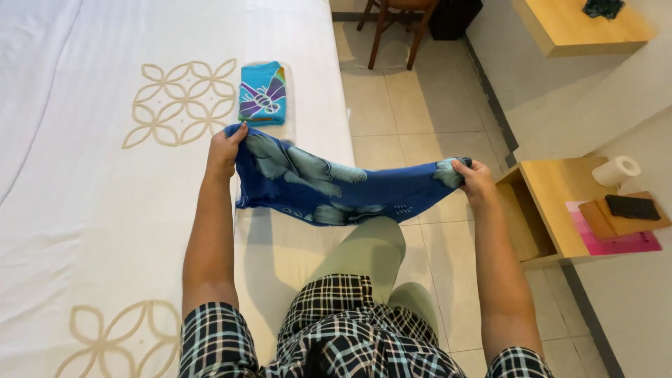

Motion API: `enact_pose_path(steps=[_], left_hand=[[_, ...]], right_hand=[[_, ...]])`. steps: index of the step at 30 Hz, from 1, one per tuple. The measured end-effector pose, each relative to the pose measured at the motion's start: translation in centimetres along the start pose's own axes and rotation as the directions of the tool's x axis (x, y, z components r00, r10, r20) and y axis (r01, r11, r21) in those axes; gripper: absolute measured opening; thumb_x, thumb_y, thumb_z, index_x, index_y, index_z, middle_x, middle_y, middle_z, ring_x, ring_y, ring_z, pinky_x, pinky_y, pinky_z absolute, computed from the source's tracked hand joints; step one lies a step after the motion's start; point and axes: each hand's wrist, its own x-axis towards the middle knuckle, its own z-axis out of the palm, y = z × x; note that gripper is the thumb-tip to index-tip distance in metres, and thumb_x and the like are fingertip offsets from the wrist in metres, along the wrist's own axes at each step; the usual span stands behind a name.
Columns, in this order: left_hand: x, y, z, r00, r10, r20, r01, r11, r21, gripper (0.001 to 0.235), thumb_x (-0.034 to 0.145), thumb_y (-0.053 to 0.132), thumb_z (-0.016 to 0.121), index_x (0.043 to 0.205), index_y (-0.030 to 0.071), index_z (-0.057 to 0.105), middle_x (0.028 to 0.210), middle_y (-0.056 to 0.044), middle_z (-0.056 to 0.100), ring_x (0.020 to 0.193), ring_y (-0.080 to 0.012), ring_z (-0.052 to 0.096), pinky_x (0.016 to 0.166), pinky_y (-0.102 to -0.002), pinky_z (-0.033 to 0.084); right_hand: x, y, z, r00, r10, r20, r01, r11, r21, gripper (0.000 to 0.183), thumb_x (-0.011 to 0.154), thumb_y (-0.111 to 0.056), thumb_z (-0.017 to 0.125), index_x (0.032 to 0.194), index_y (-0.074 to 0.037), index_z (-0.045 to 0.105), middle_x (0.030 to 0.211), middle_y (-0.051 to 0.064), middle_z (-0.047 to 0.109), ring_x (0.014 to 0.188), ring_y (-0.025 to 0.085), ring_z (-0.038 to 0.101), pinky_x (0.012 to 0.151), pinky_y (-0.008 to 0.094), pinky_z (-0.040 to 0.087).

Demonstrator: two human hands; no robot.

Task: Fold a decorative scarf on the bed and then wipe and organize small bags on a desk surface.

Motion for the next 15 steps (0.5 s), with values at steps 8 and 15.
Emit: enact_pose_path(steps=[8,15], left_hand=[[-0.6,2.7,-2.0,0.990,0.014,-0.143,-0.029,0.994,-0.101,0.014,0.094,0.023,0.079,0.097,0.009,0.075,0.086,0.002,0.073,0.073,-0.0082,0.065,0.067,-0.024,0.050],[1.1,4.8,-1.6,0.930,0.126,-0.345,-0.067,0.981,0.180,0.026,0.096,0.032,0.075,0.095,0.006,0.075,0.079,0.004,0.065,0.069,-0.0075,0.051,0.061,-0.026,0.042]], right_hand=[[0.3,-2.1,2.0,0.983,-0.159,-0.090,0.157,0.987,-0.034,0.018,0.098,-0.019,0.079,0.096,-0.004,0.070,0.090,0.005,0.071,0.076,0.014,0.067,0.073,0.032,0.060],[3.7,-4.6,6.7,0.973,-0.184,-0.136,0.197,0.977,0.085,0.008,0.097,-0.016,0.073,0.094,-0.009,0.071,0.087,0.001,0.070,0.074,0.011,0.066,0.068,0.028,0.059]])
